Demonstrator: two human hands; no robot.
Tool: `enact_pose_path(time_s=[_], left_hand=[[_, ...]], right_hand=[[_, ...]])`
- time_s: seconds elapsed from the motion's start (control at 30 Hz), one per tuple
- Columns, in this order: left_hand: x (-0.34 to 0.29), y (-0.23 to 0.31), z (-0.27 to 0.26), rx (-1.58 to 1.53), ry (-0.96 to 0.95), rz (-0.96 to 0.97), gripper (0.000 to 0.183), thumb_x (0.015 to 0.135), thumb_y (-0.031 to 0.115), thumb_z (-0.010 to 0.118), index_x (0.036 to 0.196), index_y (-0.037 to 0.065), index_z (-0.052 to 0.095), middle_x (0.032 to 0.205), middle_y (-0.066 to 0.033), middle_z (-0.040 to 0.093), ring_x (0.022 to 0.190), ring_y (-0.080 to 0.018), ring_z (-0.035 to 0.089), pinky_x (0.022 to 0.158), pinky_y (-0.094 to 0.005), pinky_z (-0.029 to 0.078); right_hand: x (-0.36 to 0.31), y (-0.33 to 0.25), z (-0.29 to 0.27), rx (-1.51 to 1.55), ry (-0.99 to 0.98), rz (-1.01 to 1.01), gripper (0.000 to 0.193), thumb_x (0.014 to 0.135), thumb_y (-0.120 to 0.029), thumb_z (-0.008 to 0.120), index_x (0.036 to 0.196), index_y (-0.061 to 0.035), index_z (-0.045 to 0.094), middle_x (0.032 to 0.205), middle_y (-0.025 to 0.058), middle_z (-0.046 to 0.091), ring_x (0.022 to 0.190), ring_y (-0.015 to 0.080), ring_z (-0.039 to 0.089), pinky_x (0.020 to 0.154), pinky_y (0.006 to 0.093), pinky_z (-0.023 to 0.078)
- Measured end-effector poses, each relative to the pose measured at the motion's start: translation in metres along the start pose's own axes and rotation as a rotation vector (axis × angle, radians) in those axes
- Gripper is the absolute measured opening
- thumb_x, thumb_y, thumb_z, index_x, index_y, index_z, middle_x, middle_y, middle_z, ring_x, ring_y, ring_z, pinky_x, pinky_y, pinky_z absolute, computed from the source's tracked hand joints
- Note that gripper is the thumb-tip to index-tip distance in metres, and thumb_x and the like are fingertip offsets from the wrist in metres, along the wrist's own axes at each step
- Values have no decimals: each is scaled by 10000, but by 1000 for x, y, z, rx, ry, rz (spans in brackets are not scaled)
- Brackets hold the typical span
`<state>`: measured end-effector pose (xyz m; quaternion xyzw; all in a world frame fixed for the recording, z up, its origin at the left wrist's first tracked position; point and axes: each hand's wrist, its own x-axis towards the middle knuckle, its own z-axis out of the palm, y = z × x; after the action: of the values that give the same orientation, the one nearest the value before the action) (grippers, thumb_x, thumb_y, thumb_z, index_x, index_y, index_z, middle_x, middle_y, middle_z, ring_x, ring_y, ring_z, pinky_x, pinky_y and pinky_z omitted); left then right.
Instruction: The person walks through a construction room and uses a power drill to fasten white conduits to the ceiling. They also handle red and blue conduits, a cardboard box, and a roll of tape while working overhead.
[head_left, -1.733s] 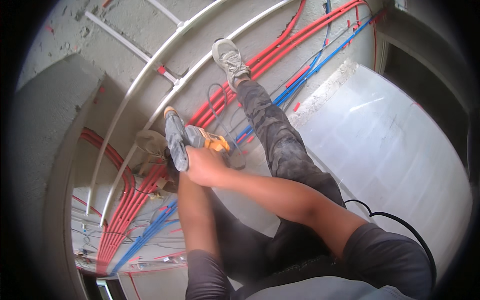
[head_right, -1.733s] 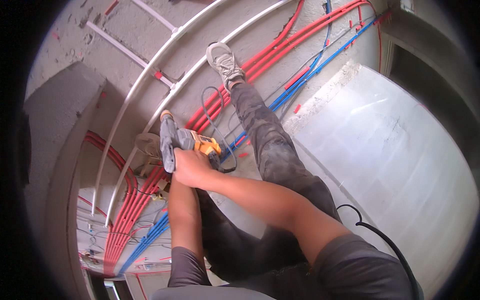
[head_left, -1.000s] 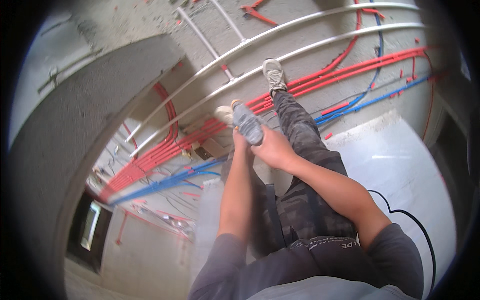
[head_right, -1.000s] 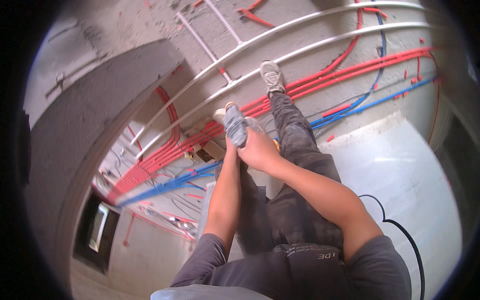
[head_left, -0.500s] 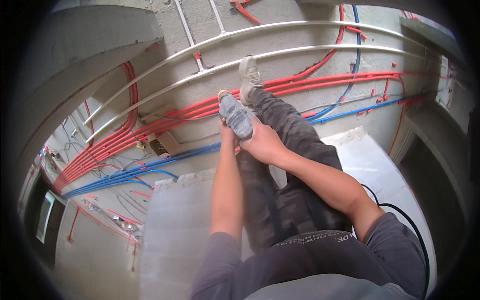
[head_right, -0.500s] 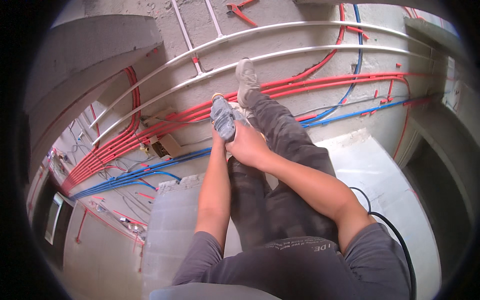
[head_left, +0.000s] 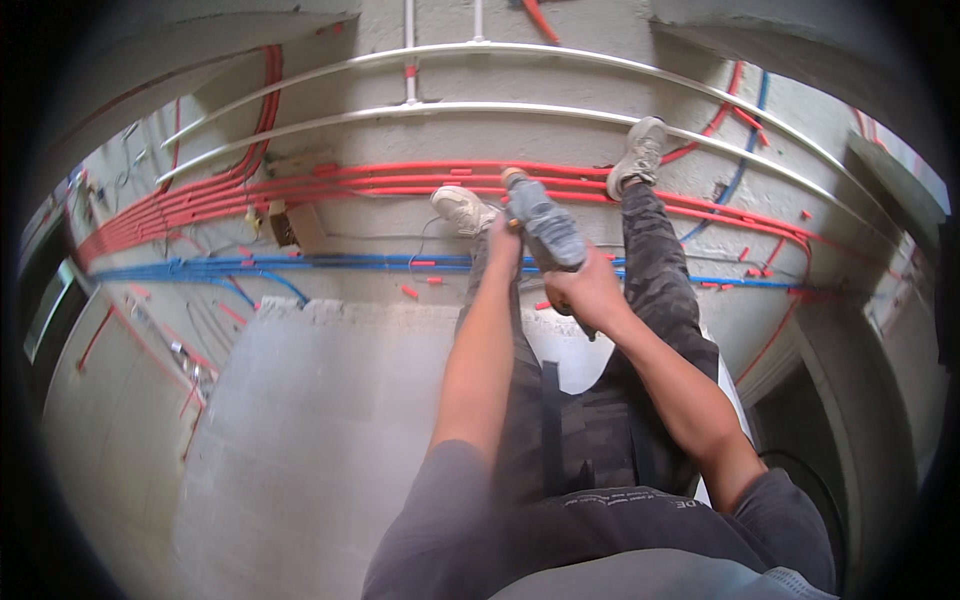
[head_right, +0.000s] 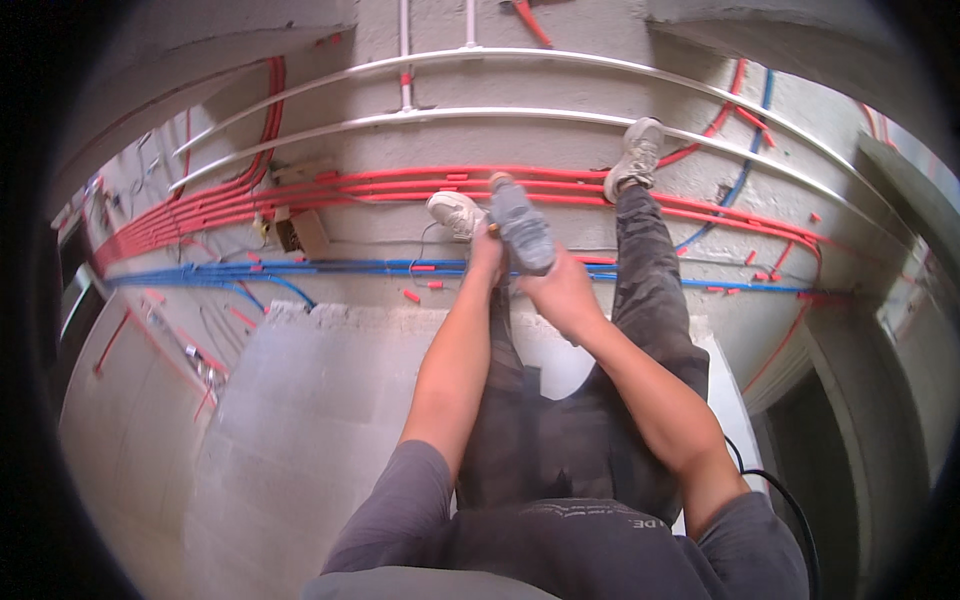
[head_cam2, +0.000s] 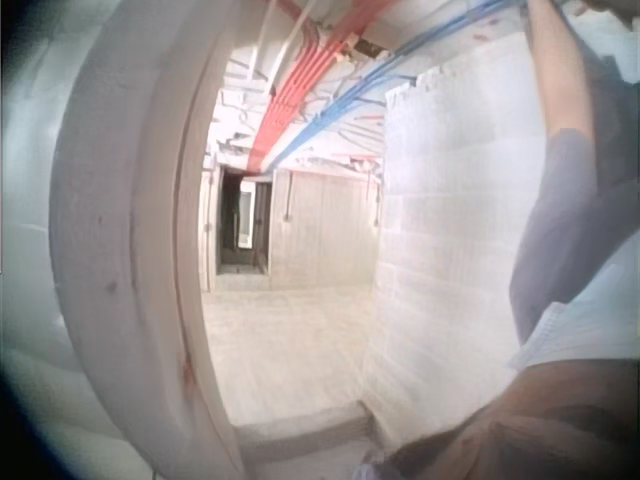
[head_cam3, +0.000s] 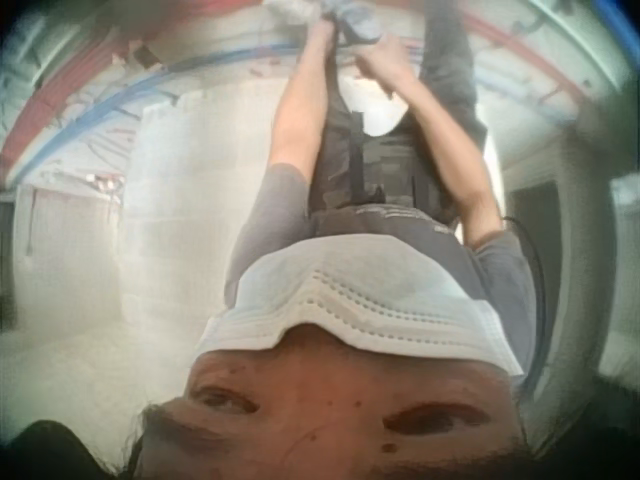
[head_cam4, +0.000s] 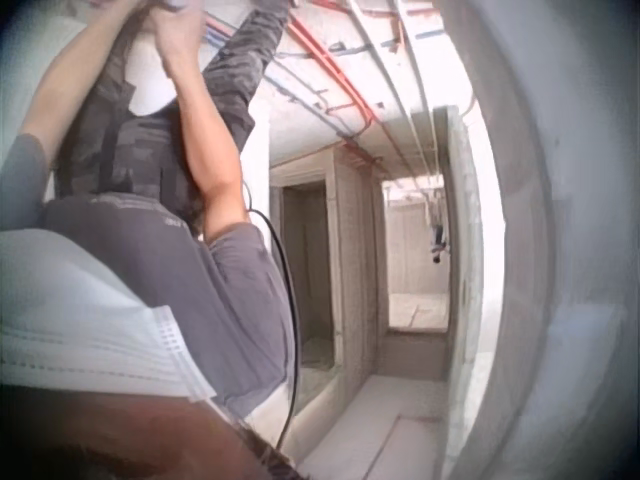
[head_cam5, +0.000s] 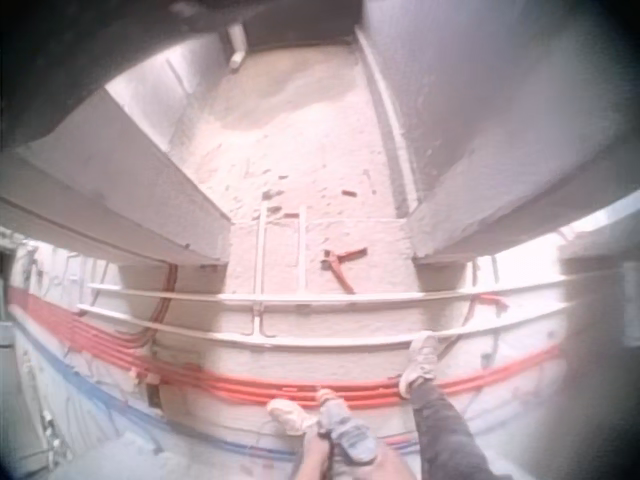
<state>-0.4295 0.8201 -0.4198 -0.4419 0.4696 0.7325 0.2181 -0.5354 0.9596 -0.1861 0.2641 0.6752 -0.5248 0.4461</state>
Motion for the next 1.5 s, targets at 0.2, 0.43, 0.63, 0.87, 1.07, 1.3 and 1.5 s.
enact_pose_path(time_s=[0.2,0.43,0.63,0.87,1.07,1.3,1.5], left_hand=[[33,-25,88,256,99,72,245,941,138,586,1148,19,642,1087,-194,696,1037,-269,662,889,-398,494],[71,-24,148,292,103,-15,206,924,128,608,1107,43,654,1097,-188,703,1052,-278,674,892,-399,498],[101,-41,157,395,60,59,237,976,188,605,1159,40,631,1080,-77,687,945,-163,664,815,-353,556],[119,-38,153,176,55,-98,254,893,98,676,1139,60,628,1097,-99,703,1021,-187,648,895,-347,498],[136,-37,137,106,20,-177,304,893,145,680,1178,53,627,1131,-113,700,1054,-203,649,906,-355,497],[150,-39,142,173,-25,-144,299,906,118,645,1195,42,626,1134,-155,700,1085,-251,660,911,-370,497],[142,-49,148,265,-24,-75,256,914,53,607,1167,21,612,1118,-152,701,1060,-247,663,907,-368,500]], right_hand=[[11,-23,-75,67,15,91,332,782,-25,716,1085,-6,582,816,17,613,644,95,554,575,283,461],[40,-15,-121,88,127,0,326,772,-58,708,1074,-3,597,861,59,665,756,148,627,697,312,506],[73,-6,-133,26,160,9,375,770,-26,708,1124,2,590,891,34,645,757,110,584,683,293,500],[98,-5,-123,-33,194,99,367,780,-54,725,1119,2,597,908,79,672,815,165,630,775,320,511],[116,-9,-107,-81,213,126,353,784,-58,727,1111,-3,606,939,110,693,873,205,659,837,337,507],[131,-20,-103,-64,220,168,375,799,-111,692,1130,7,563,896,217,695,832,339,717,747,420,544],[115,-17,-106,-35,265,131,357,807,-94,691,1137,-12,581,908,188,715,866,351,721,763,408,542]])
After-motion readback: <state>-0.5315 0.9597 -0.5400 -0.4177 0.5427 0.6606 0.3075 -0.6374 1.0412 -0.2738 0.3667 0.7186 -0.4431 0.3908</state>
